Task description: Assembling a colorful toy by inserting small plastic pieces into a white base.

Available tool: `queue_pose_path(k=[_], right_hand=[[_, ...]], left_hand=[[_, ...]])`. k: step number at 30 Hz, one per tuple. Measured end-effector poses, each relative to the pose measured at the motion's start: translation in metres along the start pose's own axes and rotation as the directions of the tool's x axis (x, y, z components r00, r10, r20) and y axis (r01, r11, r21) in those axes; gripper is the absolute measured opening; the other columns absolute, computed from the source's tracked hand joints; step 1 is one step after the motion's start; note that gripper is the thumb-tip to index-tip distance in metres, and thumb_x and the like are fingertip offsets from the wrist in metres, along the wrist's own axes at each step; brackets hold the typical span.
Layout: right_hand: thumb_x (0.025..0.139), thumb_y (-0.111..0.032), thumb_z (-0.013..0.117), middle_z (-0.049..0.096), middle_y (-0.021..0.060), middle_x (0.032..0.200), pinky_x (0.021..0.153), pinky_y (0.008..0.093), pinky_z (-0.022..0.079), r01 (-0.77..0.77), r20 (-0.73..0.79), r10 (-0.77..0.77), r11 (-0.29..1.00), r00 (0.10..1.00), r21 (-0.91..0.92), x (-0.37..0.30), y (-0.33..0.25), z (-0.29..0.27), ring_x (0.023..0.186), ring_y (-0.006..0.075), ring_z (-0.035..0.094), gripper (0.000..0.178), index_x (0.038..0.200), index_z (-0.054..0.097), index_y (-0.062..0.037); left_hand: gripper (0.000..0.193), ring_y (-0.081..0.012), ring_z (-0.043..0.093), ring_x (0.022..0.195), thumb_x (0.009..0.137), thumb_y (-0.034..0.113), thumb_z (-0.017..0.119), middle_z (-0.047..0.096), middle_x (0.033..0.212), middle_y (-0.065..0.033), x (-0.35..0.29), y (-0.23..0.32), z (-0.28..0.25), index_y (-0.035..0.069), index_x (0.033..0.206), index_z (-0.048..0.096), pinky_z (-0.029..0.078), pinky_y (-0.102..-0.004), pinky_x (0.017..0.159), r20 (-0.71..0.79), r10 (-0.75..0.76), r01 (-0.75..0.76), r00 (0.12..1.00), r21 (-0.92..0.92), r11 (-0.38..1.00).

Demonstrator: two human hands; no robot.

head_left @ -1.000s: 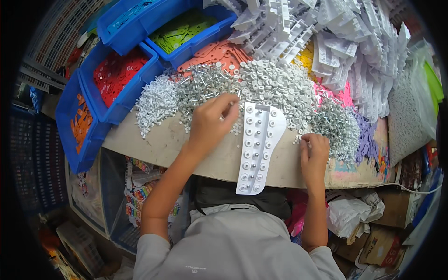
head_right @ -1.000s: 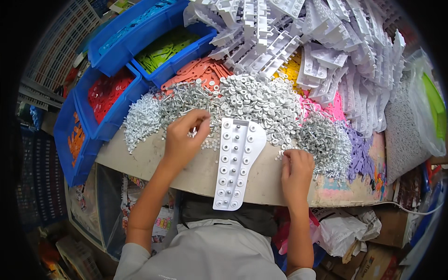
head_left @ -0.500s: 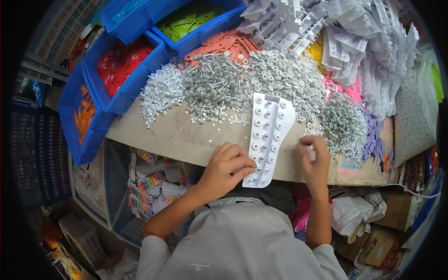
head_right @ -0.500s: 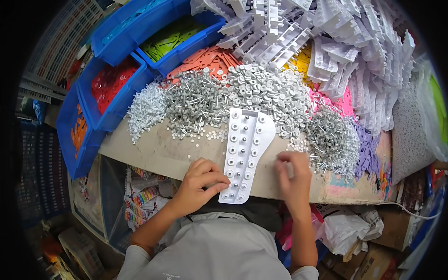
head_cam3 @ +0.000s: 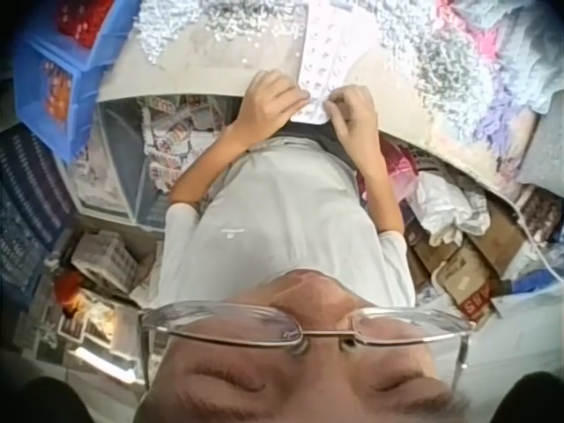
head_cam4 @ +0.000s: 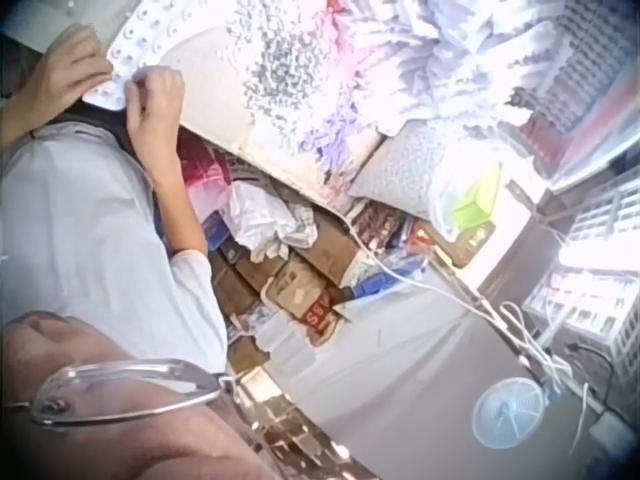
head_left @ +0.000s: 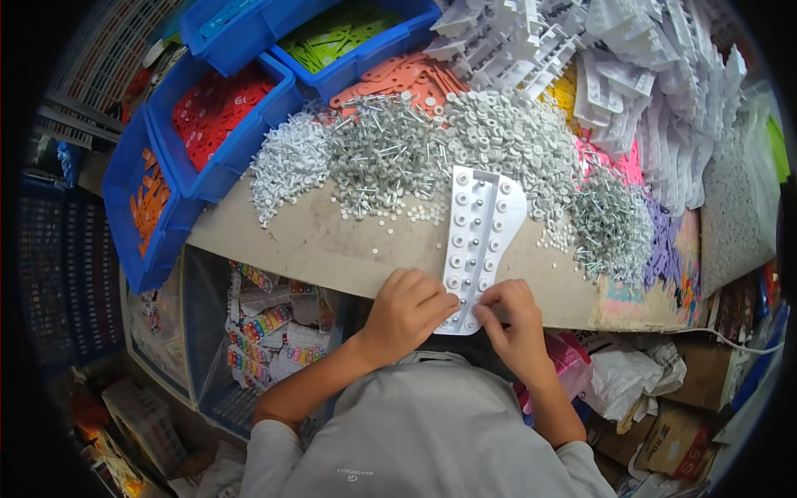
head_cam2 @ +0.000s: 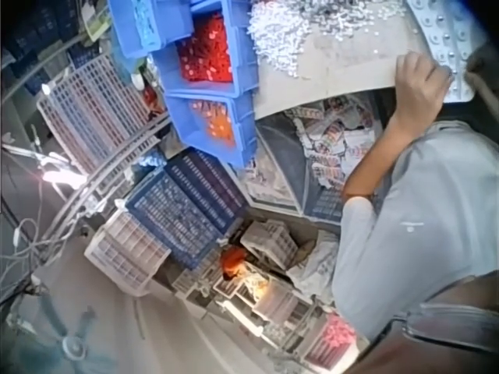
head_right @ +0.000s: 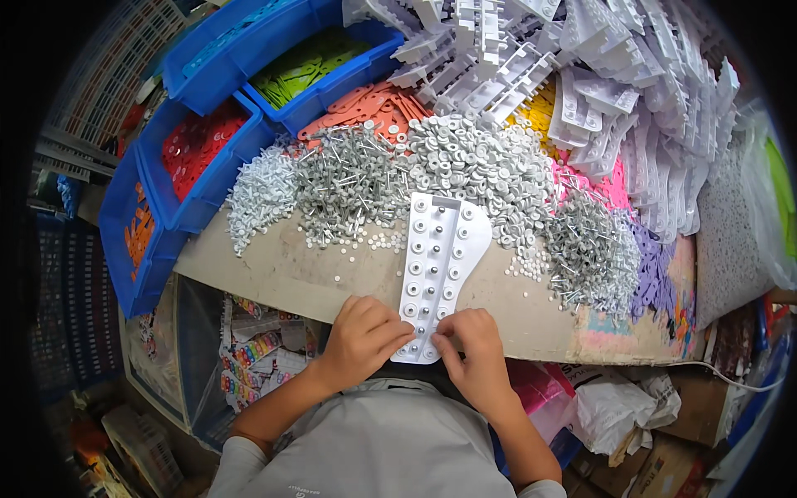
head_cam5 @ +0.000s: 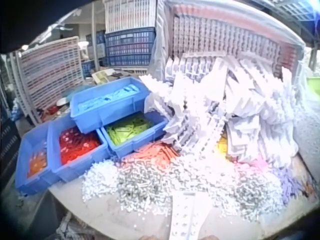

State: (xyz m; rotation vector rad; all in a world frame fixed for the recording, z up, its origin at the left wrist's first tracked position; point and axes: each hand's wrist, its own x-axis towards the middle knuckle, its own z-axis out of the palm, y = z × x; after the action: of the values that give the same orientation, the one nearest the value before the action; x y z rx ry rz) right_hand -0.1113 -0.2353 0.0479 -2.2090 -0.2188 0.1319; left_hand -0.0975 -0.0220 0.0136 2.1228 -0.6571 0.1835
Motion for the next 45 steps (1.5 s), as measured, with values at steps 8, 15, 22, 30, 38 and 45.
queue_pose_path(k=[8,15,22,30,38,45], right_hand=[[0.073,0.000,0.081,0.060,0.0092,0.089,0.073,0.0406,0.047,0.340,-0.182,-0.392,0.904,0.902,-0.260,-0.012,0.030,0.023,0.087,0.0309,0.058,0.023,0.092,0.068,-0.0028],[0.074,0.001,0.080,0.061,0.0096,0.088,0.076,0.0403,0.048,0.303,-0.174,-0.331,0.938,0.927,-0.169,-0.009,0.027,0.014,0.088,0.0305,0.059,0.020,0.091,0.069,-0.0019],[0.085,0.001,0.072,0.063,0.0126,0.090,0.080,0.0409,0.047,0.129,-0.398,-0.225,0.958,0.889,-0.255,0.015,0.037,-0.016,0.088,0.0312,0.058,0.013,0.098,0.068,-0.0003],[0.089,-0.003,0.070,0.065,0.0113,0.094,0.086,0.0402,0.044,-0.004,-0.449,-0.238,0.880,0.861,-0.474,0.071,0.061,-0.041,0.091,0.0298,0.059,0.010,0.099,0.068,-0.0024],[0.087,-0.002,0.070,0.063,0.0123,0.092,0.084,0.0419,0.044,-0.012,-0.373,-0.234,0.833,0.898,-0.553,0.083,0.066,-0.033,0.093,0.0322,0.057,0.009,0.093,0.063,-0.0019],[0.086,0.003,0.069,0.064,0.0135,0.092,0.083,0.0404,0.046,0.042,-0.449,-0.141,0.974,0.882,-0.223,0.043,0.026,-0.027,0.089,0.0329,0.059,0.012,0.096,0.065,-0.0005]], left_hand=[[0.016,-0.0244,0.060,0.088,0.082,0.014,0.078,0.063,0.088,-0.0036,0.006,-0.022,-0.003,0.007,0.096,0.073,0.044,-0.0383,0.076,-0.081,0.111,-0.116,0.991,-0.063,0.991],[0.010,-0.0243,0.057,0.094,0.083,0.012,0.077,0.064,0.089,-0.0031,0.099,-0.068,-0.012,0.008,0.091,0.072,0.038,-0.0396,0.091,-0.209,0.072,-0.009,0.975,0.285,0.958],[0.018,-0.0238,0.055,0.099,0.076,0.013,0.080,0.062,0.091,-0.0026,0.122,-0.091,0.006,0.009,0.091,0.070,0.037,-0.0405,0.095,-0.084,0.068,-0.033,0.994,0.367,0.930],[0.015,-0.0246,0.056,0.098,0.079,0.011,0.078,0.064,0.092,-0.0030,0.121,-0.076,-0.005,0.009,0.091,0.070,0.038,-0.0408,0.092,-0.072,0.040,-0.012,0.997,0.350,0.937],[0.011,-0.0260,0.057,0.093,0.084,0.010,0.073,0.063,0.090,-0.0050,0.085,-0.066,-0.024,0.009,0.088,0.063,0.040,-0.0399,0.086,-0.114,0.059,-0.014,0.992,0.363,0.932],[0.013,-0.0257,0.057,0.088,0.086,0.012,0.073,0.062,0.087,-0.0039,0.062,-0.061,-0.013,0.009,0.091,0.063,0.040,-0.0392,0.081,-0.048,-0.064,0.077,0.997,0.346,0.935]])
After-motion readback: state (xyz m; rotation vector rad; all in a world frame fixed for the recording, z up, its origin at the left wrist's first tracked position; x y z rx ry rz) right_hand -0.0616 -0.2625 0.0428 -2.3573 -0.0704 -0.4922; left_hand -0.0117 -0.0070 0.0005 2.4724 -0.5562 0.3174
